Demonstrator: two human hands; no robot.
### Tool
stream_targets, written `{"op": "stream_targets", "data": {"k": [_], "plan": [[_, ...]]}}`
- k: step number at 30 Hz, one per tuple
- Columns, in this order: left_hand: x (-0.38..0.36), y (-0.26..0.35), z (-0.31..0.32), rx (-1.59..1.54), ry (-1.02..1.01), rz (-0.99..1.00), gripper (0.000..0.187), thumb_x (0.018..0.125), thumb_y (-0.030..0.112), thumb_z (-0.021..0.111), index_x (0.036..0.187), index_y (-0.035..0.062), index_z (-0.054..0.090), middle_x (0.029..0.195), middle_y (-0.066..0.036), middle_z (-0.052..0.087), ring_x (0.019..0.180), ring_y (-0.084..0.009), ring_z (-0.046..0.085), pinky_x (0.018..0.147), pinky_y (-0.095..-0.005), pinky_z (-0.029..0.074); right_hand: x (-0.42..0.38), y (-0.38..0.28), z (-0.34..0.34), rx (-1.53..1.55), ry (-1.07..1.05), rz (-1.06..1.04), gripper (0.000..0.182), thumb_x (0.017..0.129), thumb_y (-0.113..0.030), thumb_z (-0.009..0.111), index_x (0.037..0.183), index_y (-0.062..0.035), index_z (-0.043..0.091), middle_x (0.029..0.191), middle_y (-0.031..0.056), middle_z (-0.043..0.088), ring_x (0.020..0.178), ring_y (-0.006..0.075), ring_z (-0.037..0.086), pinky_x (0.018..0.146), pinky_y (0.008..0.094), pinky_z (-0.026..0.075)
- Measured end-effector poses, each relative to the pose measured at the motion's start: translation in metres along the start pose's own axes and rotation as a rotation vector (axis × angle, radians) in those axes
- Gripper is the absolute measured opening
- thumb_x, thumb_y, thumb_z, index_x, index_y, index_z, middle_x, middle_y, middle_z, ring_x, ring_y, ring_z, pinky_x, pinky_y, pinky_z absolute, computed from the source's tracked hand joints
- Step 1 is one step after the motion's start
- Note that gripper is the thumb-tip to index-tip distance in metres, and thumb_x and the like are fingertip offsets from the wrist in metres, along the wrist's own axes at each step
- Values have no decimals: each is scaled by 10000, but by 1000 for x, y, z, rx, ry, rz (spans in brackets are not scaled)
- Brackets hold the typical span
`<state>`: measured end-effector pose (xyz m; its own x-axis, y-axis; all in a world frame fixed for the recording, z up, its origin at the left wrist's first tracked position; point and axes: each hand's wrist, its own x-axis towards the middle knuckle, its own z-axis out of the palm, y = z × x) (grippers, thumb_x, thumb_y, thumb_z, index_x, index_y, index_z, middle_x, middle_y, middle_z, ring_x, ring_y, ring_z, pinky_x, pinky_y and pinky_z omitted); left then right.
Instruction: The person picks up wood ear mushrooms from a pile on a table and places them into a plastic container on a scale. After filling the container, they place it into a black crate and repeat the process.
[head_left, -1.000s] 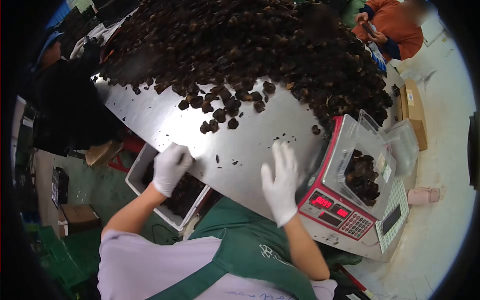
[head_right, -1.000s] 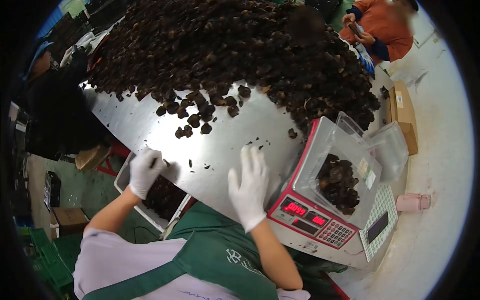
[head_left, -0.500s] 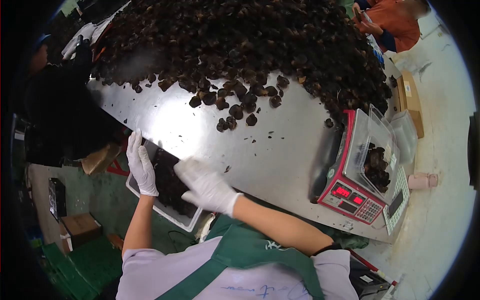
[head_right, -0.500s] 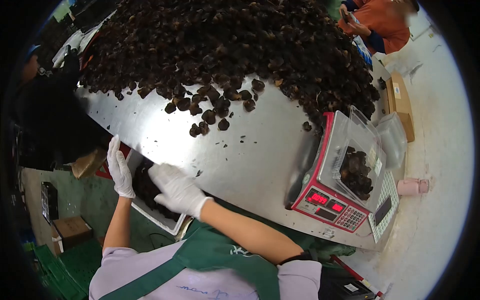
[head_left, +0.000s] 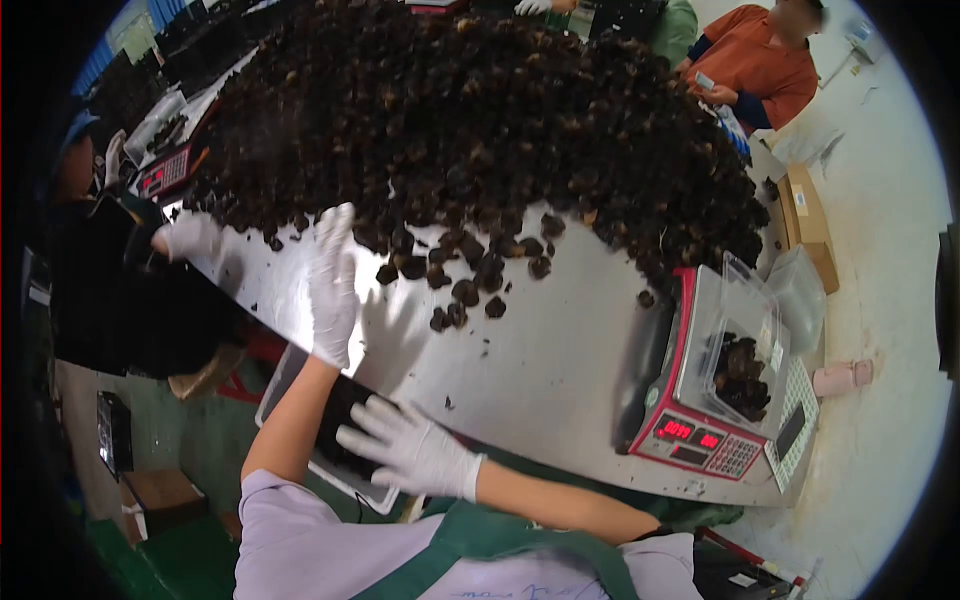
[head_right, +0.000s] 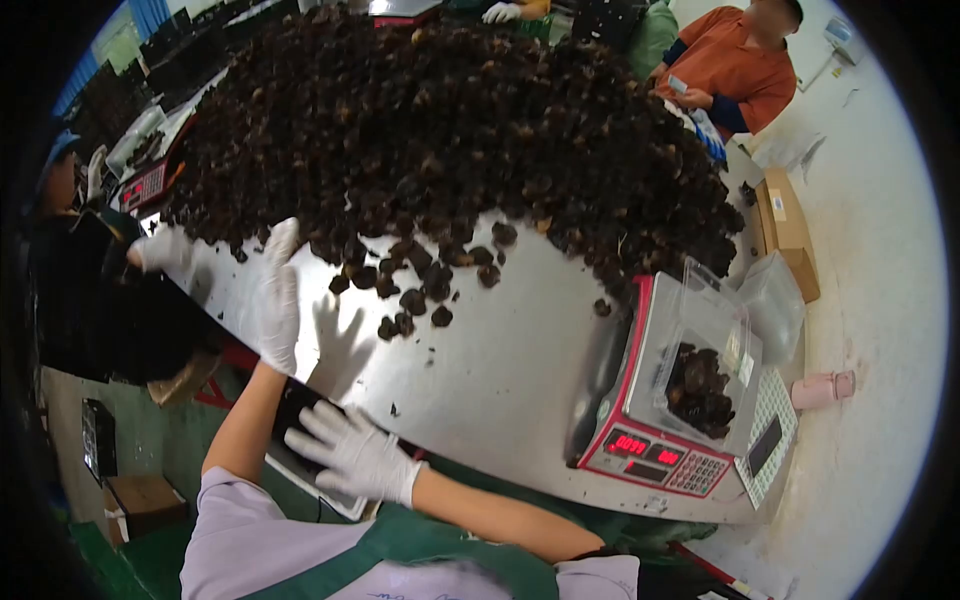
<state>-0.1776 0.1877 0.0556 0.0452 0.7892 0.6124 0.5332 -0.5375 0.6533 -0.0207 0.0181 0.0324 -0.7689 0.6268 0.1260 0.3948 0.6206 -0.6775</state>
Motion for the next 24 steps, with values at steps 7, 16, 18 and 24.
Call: {"op": "stream_targets", "data": {"k": [7,16,18,24], "plan": [[120,-58,134,54,-234,65,538,1027,453,524,1472,151,514,1486,-264,477,1395,-448,423,1168,-443,322,-105,41,-55,-349,187,458,699,895,-409,659,1517,-183,434,1529,175,420,1431,408,346,1136,615,281],[184,-52,254,346,-457,-267,742,808,688,641,1328,160,663,1427,-219,536,1278,-439,517,1078,-457,437,-151,50,-48,-489,267,803,692,897,-491,612,1517,-234,445,1526,125,435,1421,379,367,1106,685,260],[171,-10,243,111,-585,-204,688,787,639,684,1266,144,696,1333,-210,601,1215,-406,576,1045,-437,464,-150,49,-49,-489,268,802,691,897,-489,613,1516,-231,446,1525,127,434,1418,379,370,1105,685,261],[80,90,249,134,-746,181,573,808,442,756,1303,174,652,1263,-117,615,1121,-358,601,945,-425,521,-150,50,-47,-548,282,767,693,889,-466,627,1511,-215,451,1512,140,440,1403,383,382,1098,687,268]]}}
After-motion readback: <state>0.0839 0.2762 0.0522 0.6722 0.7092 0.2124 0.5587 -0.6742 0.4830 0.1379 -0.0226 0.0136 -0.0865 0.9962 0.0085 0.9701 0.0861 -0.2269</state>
